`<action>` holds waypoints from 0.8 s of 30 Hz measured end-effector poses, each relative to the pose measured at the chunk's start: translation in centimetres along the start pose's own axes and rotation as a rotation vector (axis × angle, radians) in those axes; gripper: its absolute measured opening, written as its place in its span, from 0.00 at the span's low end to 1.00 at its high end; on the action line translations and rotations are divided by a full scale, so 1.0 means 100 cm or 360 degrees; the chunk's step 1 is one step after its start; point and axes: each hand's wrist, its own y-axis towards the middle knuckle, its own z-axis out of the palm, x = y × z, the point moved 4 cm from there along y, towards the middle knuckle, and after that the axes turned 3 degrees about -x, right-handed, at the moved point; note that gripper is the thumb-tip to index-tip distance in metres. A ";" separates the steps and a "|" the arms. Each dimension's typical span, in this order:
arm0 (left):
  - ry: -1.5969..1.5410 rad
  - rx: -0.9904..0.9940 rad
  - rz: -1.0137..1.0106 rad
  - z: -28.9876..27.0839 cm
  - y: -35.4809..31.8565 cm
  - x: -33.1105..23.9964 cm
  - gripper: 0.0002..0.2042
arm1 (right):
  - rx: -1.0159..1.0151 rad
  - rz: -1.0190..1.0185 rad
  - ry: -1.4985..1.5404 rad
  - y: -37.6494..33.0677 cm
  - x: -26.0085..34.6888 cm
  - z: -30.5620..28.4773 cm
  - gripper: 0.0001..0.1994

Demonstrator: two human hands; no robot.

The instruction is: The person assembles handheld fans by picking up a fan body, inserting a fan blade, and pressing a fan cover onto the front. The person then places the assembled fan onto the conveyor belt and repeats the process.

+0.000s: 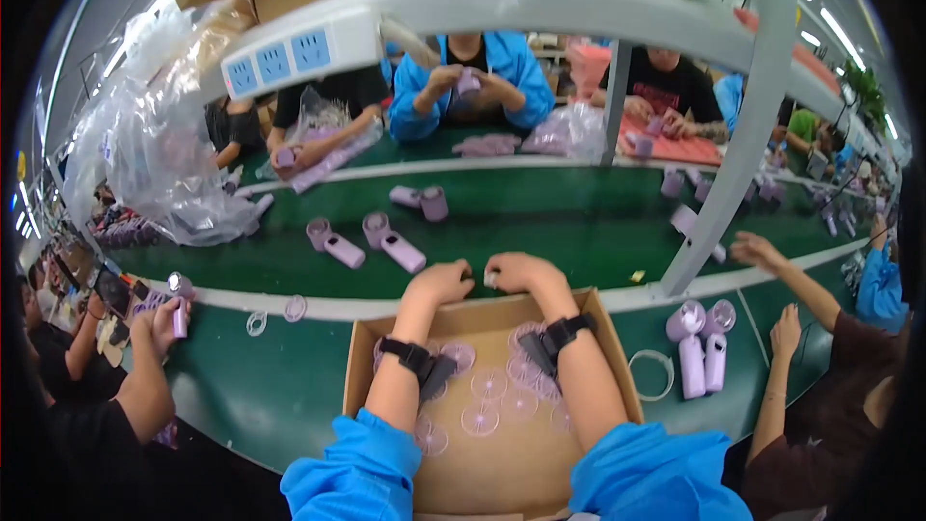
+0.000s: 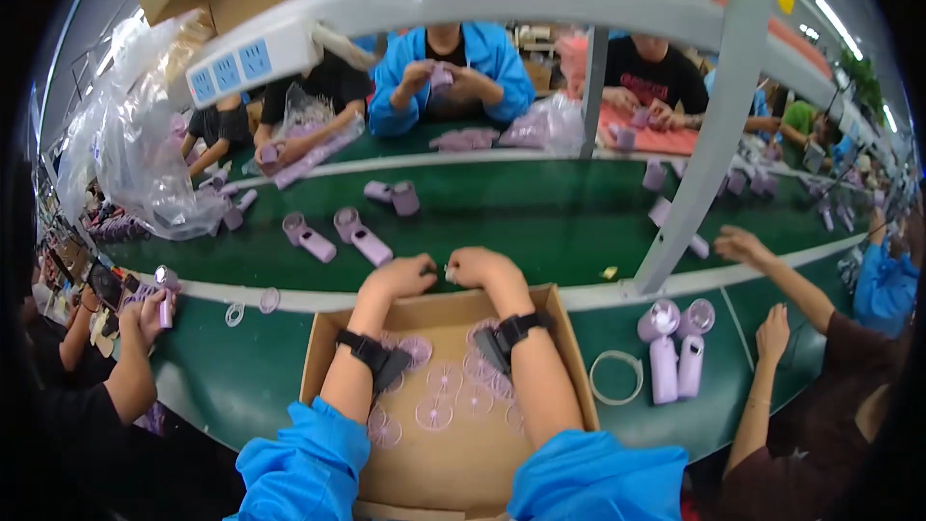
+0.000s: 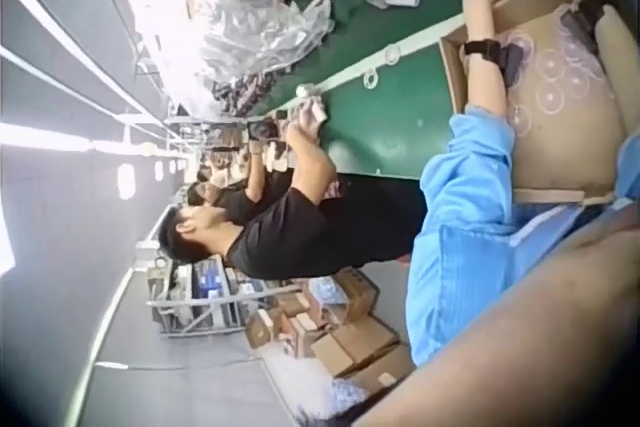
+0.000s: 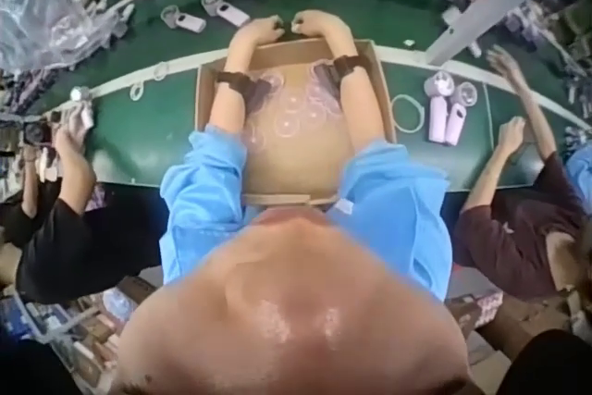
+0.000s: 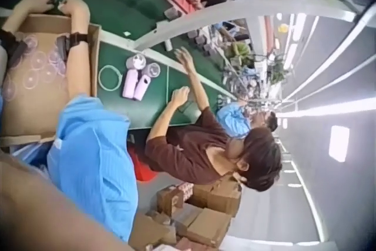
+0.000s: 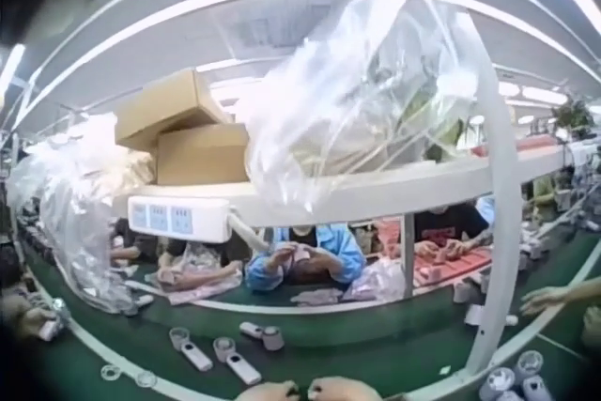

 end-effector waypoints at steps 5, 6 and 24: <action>0.0062 0.0000 -0.0083 -0.007 0.002 -0.002 0.20 | 0.0028 0.0123 0.0071 -0.010 0.011 -0.009 0.15; 0.0064 0.0019 -0.0099 -0.003 0.000 -0.003 0.19 | 0.0004 0.0124 0.0078 -0.011 0.006 -0.010 0.15; 0.0215 0.0064 -0.0015 0.003 -0.004 0.000 0.22 | 0.0090 0.0074 -0.0051 -0.009 0.015 -0.007 0.17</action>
